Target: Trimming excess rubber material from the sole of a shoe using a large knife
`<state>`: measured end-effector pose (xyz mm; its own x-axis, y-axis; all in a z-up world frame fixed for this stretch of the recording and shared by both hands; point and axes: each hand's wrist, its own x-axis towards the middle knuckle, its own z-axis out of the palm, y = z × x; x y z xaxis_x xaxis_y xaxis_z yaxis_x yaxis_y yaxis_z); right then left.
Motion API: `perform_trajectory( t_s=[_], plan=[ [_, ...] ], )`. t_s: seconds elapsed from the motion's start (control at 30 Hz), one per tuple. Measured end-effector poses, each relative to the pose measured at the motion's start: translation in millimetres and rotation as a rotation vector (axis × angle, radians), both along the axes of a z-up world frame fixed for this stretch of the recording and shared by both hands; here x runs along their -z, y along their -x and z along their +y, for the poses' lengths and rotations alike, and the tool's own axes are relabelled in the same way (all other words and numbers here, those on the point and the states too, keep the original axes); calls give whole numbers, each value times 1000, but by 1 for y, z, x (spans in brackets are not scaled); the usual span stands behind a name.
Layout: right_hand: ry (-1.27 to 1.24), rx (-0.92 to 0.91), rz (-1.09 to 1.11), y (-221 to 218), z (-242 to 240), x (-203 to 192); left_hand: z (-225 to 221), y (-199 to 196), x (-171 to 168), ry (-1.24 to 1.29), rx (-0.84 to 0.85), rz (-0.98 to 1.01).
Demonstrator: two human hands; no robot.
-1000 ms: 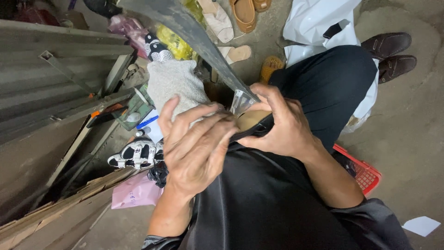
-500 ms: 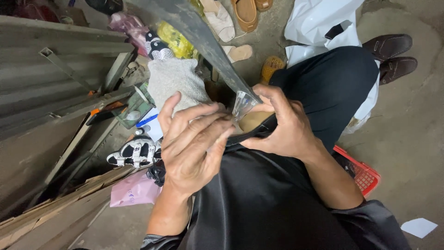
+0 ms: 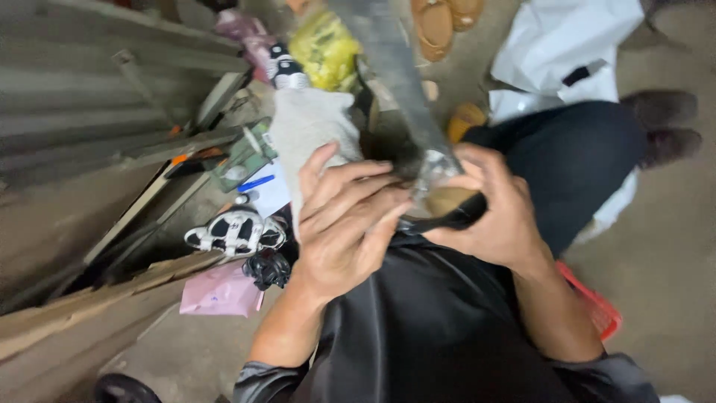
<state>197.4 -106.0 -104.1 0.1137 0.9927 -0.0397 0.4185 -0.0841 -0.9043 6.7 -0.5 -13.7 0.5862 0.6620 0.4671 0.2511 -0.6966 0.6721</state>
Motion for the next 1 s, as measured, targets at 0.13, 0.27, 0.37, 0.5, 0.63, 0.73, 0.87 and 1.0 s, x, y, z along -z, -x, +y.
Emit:
perform_trajectory(
  t_s=[0.13, 0.27, 0.37, 0.5, 0.63, 0.73, 0.87, 1.0],
  plan=[
    [-28, 76, 209, -1, 1, -2, 0, 7, 7, 59, -86, -87],
    [-69, 173, 177, 2, 4, -10, -1, 13, 16, 228, -46, -252],
    [-166, 95, 371, 1, 7, -8, -19, 15, 41, 474, -22, -264],
    [-135, 26, 310, -1, 4, 4, -46, 16, 83, 525, -8, -297],
    [-69, 66, 350, -3, -4, 21, -59, 14, 82, 452, -157, -118],
    [-84, 58, 264, -9, -7, 32, -66, 14, 88, 454, -163, -141],
    [-152, -142, 94, 0, 2, 17, -71, 18, 97, 482, -94, -193],
    [-92, -51, 175, 9, -2, 21, -87, 17, 115, 419, -175, -188]
  ],
)
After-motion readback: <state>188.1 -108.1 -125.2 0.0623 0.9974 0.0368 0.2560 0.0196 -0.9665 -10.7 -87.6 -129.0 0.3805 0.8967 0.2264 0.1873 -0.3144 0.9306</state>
